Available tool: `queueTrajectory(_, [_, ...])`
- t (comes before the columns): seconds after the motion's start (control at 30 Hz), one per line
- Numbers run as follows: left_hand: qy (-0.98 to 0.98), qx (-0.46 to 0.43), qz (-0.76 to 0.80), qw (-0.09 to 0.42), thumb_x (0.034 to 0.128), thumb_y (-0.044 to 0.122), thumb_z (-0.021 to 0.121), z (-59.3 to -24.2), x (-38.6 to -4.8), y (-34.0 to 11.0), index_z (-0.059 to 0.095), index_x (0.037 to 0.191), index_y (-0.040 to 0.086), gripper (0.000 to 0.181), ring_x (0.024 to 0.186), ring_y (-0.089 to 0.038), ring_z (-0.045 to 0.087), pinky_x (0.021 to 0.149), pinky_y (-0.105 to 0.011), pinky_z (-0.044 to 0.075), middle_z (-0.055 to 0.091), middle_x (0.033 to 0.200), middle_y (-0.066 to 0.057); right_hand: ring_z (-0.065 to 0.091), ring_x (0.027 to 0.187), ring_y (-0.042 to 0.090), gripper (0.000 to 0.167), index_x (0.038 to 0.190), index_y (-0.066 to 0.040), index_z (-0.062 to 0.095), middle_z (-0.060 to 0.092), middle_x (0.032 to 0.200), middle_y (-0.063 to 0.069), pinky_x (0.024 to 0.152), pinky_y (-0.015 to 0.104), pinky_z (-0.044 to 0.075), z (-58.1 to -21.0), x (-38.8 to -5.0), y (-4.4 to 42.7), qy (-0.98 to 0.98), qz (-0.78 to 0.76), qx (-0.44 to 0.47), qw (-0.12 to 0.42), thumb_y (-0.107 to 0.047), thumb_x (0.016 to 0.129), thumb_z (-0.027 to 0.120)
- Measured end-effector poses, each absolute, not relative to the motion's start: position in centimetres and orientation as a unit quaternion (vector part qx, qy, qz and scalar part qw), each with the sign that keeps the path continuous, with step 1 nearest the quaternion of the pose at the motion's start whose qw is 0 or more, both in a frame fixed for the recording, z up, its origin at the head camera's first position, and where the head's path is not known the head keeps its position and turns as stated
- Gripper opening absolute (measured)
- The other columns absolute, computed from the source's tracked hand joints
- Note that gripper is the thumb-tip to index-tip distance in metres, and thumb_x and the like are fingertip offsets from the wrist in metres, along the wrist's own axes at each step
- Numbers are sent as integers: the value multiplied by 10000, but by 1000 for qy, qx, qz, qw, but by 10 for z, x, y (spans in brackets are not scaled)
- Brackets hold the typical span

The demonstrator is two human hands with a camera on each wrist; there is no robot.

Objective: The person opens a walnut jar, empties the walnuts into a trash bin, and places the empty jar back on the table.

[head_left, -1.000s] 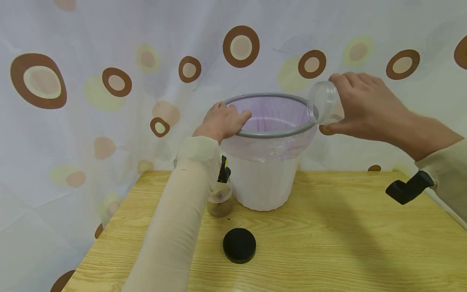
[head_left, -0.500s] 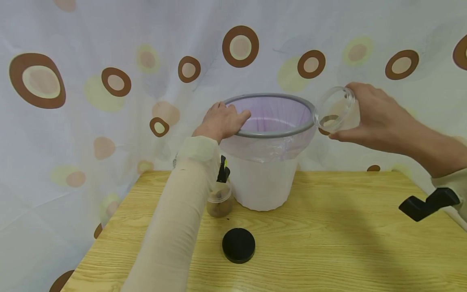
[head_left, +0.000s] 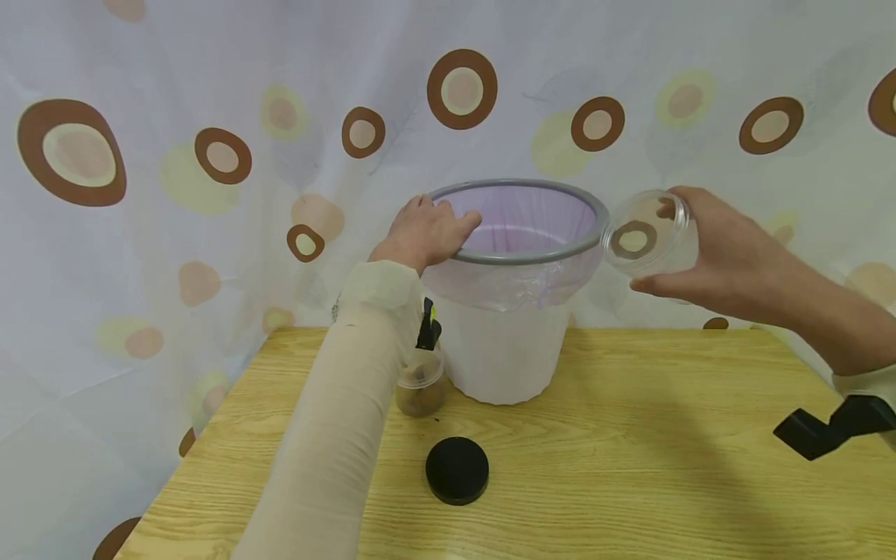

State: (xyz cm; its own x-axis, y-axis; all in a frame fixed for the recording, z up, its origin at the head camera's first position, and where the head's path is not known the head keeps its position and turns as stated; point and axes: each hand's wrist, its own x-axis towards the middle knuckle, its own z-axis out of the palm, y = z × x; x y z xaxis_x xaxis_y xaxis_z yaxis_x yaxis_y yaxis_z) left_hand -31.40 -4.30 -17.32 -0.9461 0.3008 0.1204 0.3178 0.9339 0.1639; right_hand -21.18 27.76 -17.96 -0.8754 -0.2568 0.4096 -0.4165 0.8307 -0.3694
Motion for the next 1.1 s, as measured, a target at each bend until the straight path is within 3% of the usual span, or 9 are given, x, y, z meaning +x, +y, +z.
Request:
queueTrajectory(0.1, [-982,-156,-94,43,1006,505,197,-173,-314,-43,359,1501,-22,741,1525,-324,159,1251,-386,104,276,1599,-213,483,1136,379,1002,1484,-86,316,477,1338,208,802,378,494,-184,-208,277,-943,234,169,169,-289,700,907])
queueTrajectory(0.2, [-983,-154,-95,40,1006,508,196,-173,-314,-43,352,1507,-16,742,1524,-323,158,1250,-389,110,270,1602,-210,519,1028,342,945,1453,-150,347,478,1344,174,562,270,485,-188,-205,277,-941,244,167,167,-297,704,904])
queueTrajectory(0.33, [-983,-154,-93,40,1008,513,196,-172,-314,-42,347,1509,-16,744,1520,-325,168,1248,-393,122,270,1601,-214,519,1020,304,899,1414,-145,381,500,1304,146,711,229,444,-197,-204,277,-936,247,177,177,-268,697,909])
queueTrajectory(0.43, [-983,-155,-90,43,1008,507,197,-172,-314,-42,358,1501,-22,742,1519,-324,173,1249,-387,113,280,1597,-216,486,1113,281,894,1402,-122,401,525,1270,140,852,179,301,-203,-205,277,-932,246,189,187,-234,681,918])
queueTrajectory(0.47, [-983,-155,-89,44,1008,505,196,-172,-314,-42,359,1500,-24,741,1520,-324,173,1250,-385,109,281,1596,-217,487,1122,294,899,1406,-119,397,524,1274,146,884,216,315,-205,-205,277,-932,249,189,184,-231,682,918])
queueTrajectory(0.73, [-983,-151,-96,47,1011,512,204,-173,-314,-43,344,1511,-17,742,1521,-331,167,1250,-401,117,274,1599,-219,520,1126,349,941,1432,-86,374,551,1289,169,864,267,347,-216,-203,274,-934,265,178,162,-252,684,919])
queueTrajectory(0.87, [-983,-148,-95,42,1011,517,201,-173,-314,-43,333,1519,-8,743,1524,-325,156,1251,-399,109,262,1606,-210,516,1134,351,940,1422,-62,364,549,1300,174,891,363,372,-221,-203,274,-937,264,170,151,-269,690,916])
queueTrajectory(1.03, [-984,-149,-94,39,1010,516,194,-173,-314,-44,333,1519,-10,745,1527,-319,149,1253,-390,101,254,1610,-205,523,1136,352,917,1410,-71,377,538,1325,176,842,241,353,-227,-200,274,-938,272,166,139,-295,699,910])
queueTrajectory(1.1, [-984,-150,-94,37,1010,514,190,-173,-314,-44,329,1521,-10,745,1529,-315,143,1254,-387,94,249,1613,-201,511,1168,367,921,1420,-67,367,524,1346,188,889,302,388,-230,-199,274,-937,278,166,130,-296,708,905])
